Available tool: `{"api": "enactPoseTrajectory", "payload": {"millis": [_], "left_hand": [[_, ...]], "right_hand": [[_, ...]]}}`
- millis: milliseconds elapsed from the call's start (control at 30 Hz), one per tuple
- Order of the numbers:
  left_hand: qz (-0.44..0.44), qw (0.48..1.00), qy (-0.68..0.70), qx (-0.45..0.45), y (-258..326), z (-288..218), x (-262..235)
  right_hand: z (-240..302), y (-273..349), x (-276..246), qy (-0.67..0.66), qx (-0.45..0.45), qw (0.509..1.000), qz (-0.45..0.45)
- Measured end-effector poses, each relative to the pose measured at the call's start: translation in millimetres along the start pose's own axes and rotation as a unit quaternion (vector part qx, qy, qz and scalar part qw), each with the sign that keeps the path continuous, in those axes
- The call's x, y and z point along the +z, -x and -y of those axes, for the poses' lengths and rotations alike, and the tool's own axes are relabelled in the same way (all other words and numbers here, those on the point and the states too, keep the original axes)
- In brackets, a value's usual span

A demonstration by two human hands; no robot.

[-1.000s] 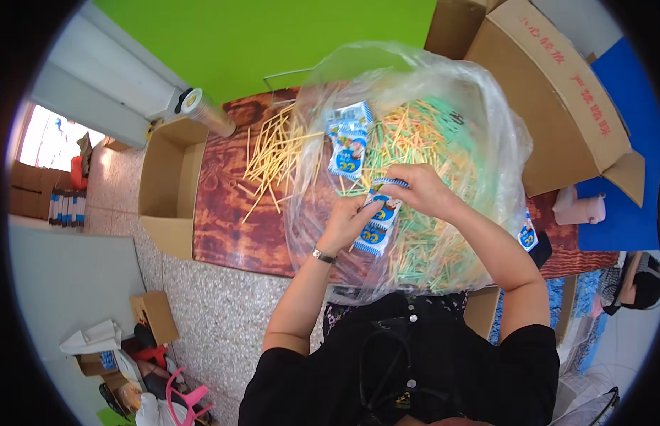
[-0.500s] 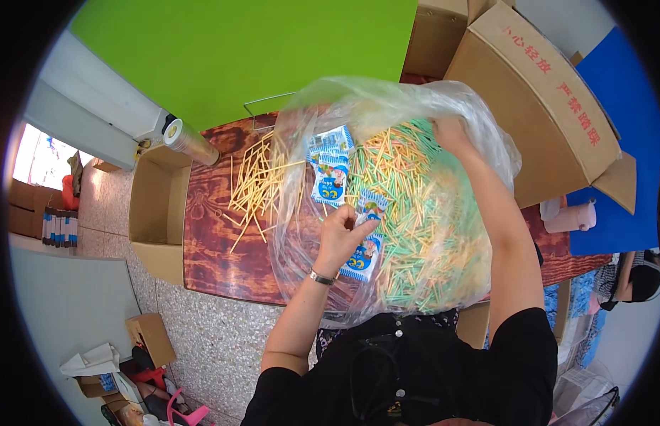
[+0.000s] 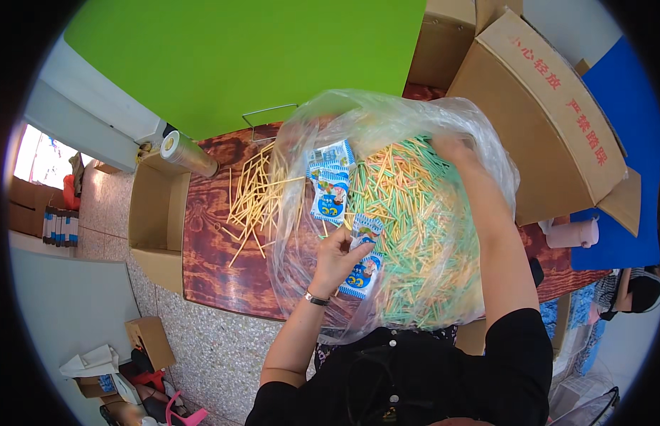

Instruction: Sorting small blue packets from a large plastic bag filled with shredded paper on a factory table.

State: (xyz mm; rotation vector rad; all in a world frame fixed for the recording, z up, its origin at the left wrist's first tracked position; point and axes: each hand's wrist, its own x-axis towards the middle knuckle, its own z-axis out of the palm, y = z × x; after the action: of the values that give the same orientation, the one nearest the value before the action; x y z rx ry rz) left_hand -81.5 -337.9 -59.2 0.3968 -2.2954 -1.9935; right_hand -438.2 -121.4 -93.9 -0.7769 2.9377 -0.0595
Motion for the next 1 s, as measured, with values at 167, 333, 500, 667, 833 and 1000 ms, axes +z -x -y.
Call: {"api": "enactPoseTrajectory", "payload": {"millis": [167,333,500,667,833,1000], "left_hand": [[-0.003,1.0,0.007,0.002,4.0,2.7,-2.5],[0.0,0.997,0.069,0.025,6.5,-2.1,-2.4],[-0.019,0.995,0.087,0.037,9.8,-6.6,-10.2],[-0.01,0.988,0.154,0.03,11.3,-14.6,-9.5],[-0.018,0.978,0.204,0.023,11.4,-16.4,-1.1],[-0.021,0.971,0.238,0.027,11.1,-30.4,4.5]], "right_hand": [[5.9,3.8,-17.2,0.033,0.016,0.994,0.106],[-2.3,41.5,-25.6,-0.099,-0.024,0.985,-0.137],[28.5,98.6,-56.3,-0.375,0.029,0.926,0.041],[51.1,144.8,-57.8,-0.677,0.144,0.701,0.171],[74.6,172.5,-54.5,-0.764,0.139,0.603,0.182],[65.4,183.9,-51.0,-0.381,0.033,0.922,0.058]]}}
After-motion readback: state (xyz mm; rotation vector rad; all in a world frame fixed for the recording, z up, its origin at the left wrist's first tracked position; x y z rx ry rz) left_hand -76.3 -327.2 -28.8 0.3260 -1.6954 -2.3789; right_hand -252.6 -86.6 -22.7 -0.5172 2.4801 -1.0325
